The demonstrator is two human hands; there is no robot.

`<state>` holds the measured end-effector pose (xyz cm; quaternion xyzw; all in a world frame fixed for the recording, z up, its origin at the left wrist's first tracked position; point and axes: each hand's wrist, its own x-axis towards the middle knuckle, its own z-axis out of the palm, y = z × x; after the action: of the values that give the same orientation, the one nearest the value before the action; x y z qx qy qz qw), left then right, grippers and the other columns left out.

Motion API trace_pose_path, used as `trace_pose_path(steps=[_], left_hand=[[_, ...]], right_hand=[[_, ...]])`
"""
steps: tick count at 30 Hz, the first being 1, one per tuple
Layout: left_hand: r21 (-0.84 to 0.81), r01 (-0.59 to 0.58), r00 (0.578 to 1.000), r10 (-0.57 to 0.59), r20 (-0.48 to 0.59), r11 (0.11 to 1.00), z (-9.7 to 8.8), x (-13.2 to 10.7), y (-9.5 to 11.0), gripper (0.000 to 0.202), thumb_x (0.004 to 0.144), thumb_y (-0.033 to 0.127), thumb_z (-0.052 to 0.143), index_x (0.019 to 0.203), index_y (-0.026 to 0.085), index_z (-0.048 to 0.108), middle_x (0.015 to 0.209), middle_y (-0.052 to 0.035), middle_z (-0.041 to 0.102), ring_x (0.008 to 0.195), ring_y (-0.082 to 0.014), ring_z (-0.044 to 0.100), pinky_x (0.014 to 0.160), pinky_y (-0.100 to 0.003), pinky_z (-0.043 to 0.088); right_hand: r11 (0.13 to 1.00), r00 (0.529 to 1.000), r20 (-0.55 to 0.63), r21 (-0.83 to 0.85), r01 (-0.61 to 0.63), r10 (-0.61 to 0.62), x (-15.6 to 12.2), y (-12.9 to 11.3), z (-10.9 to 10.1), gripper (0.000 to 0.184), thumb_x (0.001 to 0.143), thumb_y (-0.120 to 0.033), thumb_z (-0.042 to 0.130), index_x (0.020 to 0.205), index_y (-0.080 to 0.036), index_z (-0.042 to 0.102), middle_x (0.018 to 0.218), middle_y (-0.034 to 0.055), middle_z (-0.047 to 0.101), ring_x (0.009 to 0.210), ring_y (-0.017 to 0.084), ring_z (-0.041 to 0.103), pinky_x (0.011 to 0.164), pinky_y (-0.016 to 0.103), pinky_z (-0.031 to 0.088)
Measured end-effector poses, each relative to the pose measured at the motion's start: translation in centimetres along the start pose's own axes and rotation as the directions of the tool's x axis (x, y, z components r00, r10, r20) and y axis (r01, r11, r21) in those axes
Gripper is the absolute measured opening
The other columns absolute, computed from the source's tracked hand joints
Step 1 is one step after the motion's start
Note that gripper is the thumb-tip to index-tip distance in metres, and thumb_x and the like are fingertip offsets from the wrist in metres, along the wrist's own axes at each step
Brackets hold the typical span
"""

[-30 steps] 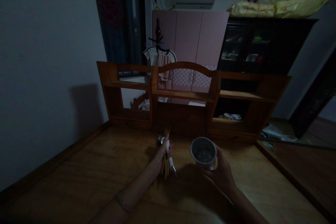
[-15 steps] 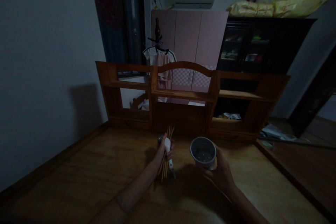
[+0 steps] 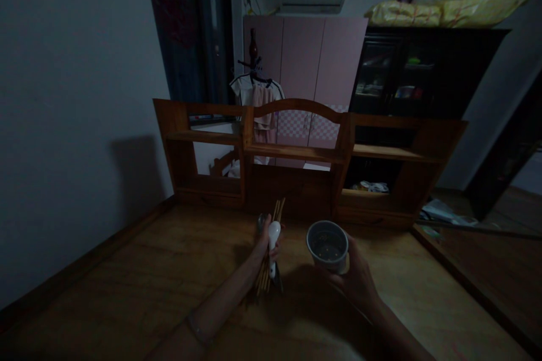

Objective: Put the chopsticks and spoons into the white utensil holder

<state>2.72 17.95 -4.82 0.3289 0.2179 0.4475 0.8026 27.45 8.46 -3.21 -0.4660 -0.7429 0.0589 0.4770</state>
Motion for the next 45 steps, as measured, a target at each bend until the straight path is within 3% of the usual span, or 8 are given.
trace_pose_path(steps=[7, 19, 45], left_hand=[[-0.083, -0.05, 0.998, 0.053, 0.029, 0.995, -0.1, -0.4, -0.2, 0.067, 0.082, 0.076, 0.032, 0.083, 0.015, 0.06, 0.044, 0.0041, 0.043, 0.026, -0.0065, 0.028, 0.028, -0.018, 0.026], [-0.225, -0.043, 0.98, 0.086, 0.182, 0.973, -0.1, -1.4, -0.3, 0.068, 0.081, 0.075, 0.033, 0.087, 0.013, 0.06, 0.047, 0.0046, 0.039, 0.031, -0.005, 0.023, 0.029, -0.018, 0.024], [-0.129, 0.003, 0.982, 0.022, 0.19, 0.992, -1.0, -1.1, -0.3, 0.079, 0.075, 0.084, 0.029, 0.094, 0.014, 0.06, 0.046, 0.006, 0.039, 0.028, -0.0047, 0.02, 0.026, -0.017, 0.023]], right_hand=[[1.0, 1.0, -0.014, -0.008, 0.009, -0.009, -0.1, 0.2, 0.1, 0.077, 0.072, -0.035, 0.076, 0.136, -0.021, 0.035, 0.124, 0.014, 0.055, 0.107, 0.033, 0.057, 0.087, 0.045, 0.049], [0.999, 0.999, -0.032, -0.011, 0.039, -0.039, 0.1, -0.1, 0.0, 0.078, 0.073, -0.034, 0.076, 0.137, -0.021, 0.034, 0.124, 0.0119, 0.054, 0.107, 0.03, 0.057, 0.088, 0.041, 0.049], [0.999, 0.998, -0.051, -0.002, 0.032, -0.032, 0.1, 0.0, 0.0, 0.075, 0.073, -0.034, 0.075, 0.136, -0.02, 0.036, 0.124, 0.0132, 0.054, 0.108, 0.032, 0.057, 0.088, 0.045, 0.049]])
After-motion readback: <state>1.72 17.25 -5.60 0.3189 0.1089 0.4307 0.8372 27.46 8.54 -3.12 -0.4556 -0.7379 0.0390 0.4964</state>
